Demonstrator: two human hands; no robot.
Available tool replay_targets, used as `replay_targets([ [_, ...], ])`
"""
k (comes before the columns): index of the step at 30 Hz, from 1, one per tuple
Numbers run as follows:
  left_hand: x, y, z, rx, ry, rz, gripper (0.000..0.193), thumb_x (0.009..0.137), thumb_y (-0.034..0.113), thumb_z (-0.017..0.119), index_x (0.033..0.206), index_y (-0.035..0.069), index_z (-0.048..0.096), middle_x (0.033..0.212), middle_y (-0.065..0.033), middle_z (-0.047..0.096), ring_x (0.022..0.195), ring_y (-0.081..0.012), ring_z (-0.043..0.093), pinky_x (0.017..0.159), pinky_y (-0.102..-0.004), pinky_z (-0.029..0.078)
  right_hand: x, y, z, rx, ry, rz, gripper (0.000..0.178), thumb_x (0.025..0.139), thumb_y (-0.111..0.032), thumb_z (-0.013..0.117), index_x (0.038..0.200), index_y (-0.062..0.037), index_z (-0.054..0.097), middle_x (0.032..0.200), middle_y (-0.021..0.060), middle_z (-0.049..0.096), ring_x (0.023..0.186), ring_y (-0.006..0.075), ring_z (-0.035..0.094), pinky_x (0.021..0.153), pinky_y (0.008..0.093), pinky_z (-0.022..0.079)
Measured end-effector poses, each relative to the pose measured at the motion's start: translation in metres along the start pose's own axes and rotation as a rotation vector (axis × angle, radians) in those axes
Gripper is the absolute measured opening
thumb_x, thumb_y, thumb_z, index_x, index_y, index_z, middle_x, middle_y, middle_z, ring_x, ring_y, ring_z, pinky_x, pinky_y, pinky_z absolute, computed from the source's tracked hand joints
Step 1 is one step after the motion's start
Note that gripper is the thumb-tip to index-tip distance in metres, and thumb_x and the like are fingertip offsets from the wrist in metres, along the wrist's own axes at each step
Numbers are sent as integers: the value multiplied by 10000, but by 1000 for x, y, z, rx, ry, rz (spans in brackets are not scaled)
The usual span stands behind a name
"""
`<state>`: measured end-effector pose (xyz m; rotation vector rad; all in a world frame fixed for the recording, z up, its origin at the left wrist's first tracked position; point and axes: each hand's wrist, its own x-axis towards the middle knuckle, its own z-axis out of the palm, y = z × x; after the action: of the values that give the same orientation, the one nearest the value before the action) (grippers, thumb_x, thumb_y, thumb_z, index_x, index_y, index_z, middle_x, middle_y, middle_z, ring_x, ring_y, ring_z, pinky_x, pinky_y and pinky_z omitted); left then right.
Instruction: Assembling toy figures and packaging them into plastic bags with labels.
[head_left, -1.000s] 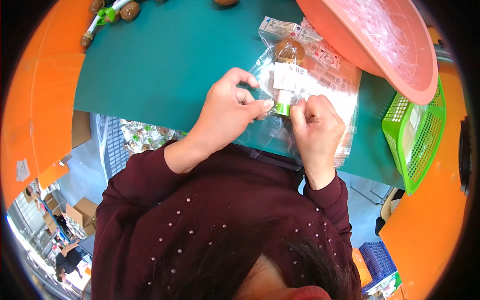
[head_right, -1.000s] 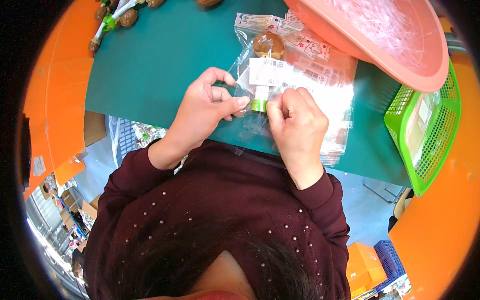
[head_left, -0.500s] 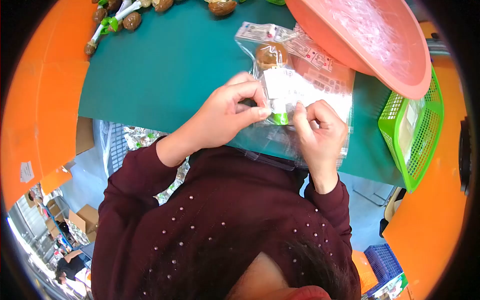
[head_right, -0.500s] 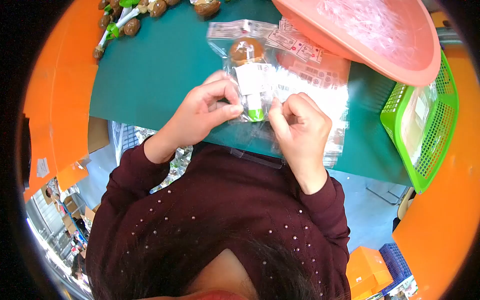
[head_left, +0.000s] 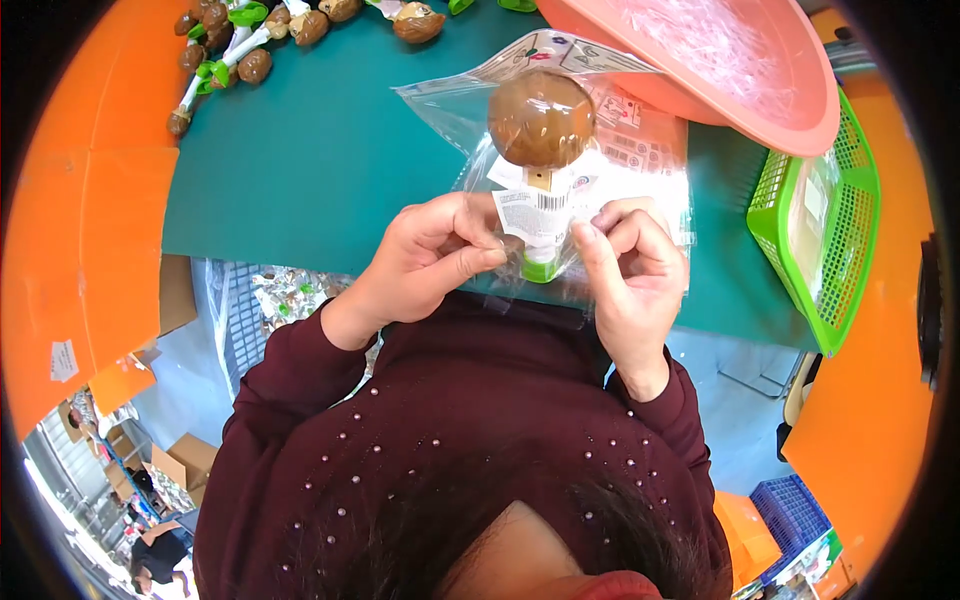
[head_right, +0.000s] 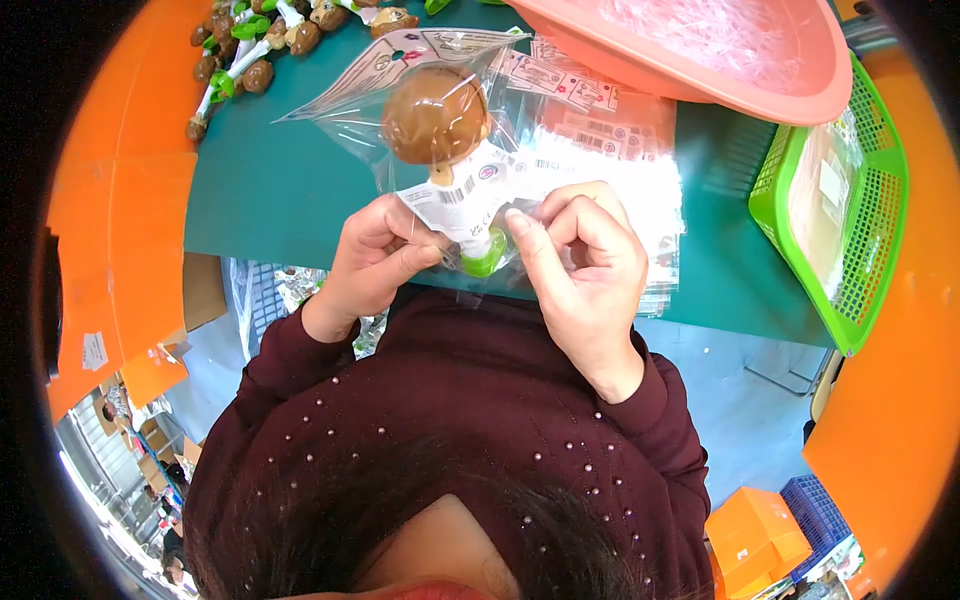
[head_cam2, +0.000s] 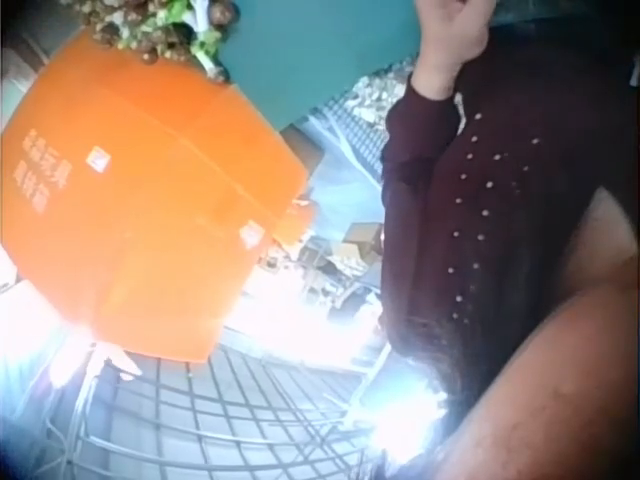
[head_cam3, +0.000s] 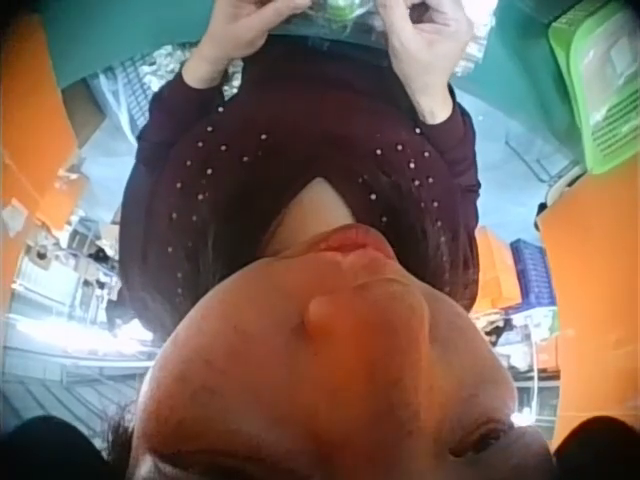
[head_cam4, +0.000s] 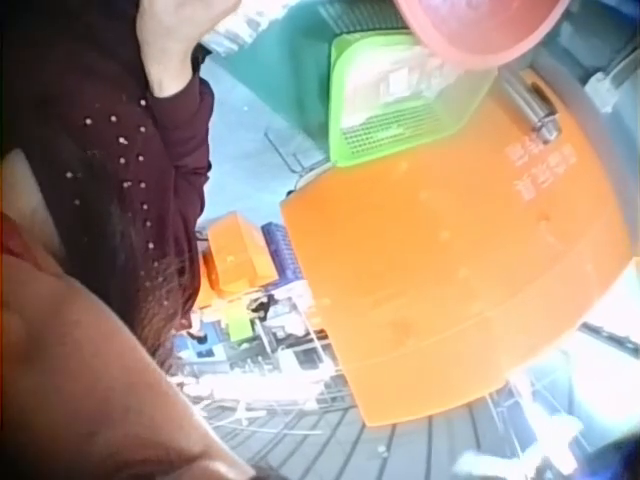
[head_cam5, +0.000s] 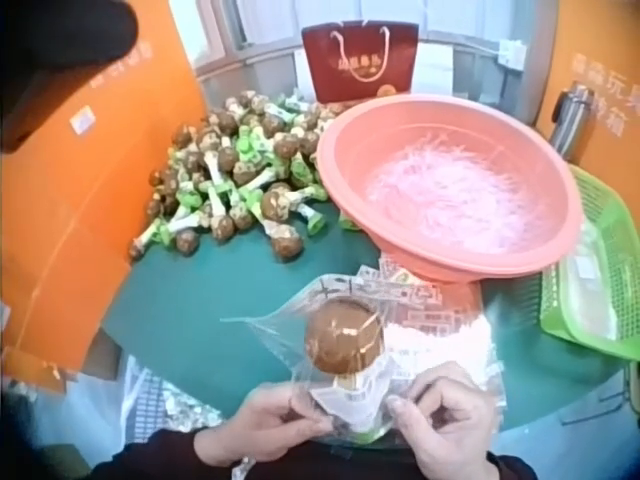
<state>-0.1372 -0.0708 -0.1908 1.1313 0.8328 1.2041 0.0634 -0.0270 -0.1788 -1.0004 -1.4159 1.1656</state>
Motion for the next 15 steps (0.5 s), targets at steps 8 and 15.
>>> replay_targets([
  [8, -11, 2, 10, -78, 19, 43, 55, 939, 16, 595, 932, 18, 541, 1049, -108, 609, 968, -146, 587, 832, -286, 468, -14, 0, 1, 412, -56, 211, 277, 885, 33, 645, 1068, -47, 453, 802, -4, 549, 710, 40, 477, 633, 181, 390],
  [15, -11, -1, 14, -200, 117, -84, 108, 940, 58, 612, 958, 47, 506, 948, -24, 562, 927, -81, 557, 819, -251, 453, -13, -13, 10, 275, -137, 213, 324, 946, -13, 563, 1221, -58, 398, 756, -37, 507, 672, 19, 430, 613, 165, 325],
])
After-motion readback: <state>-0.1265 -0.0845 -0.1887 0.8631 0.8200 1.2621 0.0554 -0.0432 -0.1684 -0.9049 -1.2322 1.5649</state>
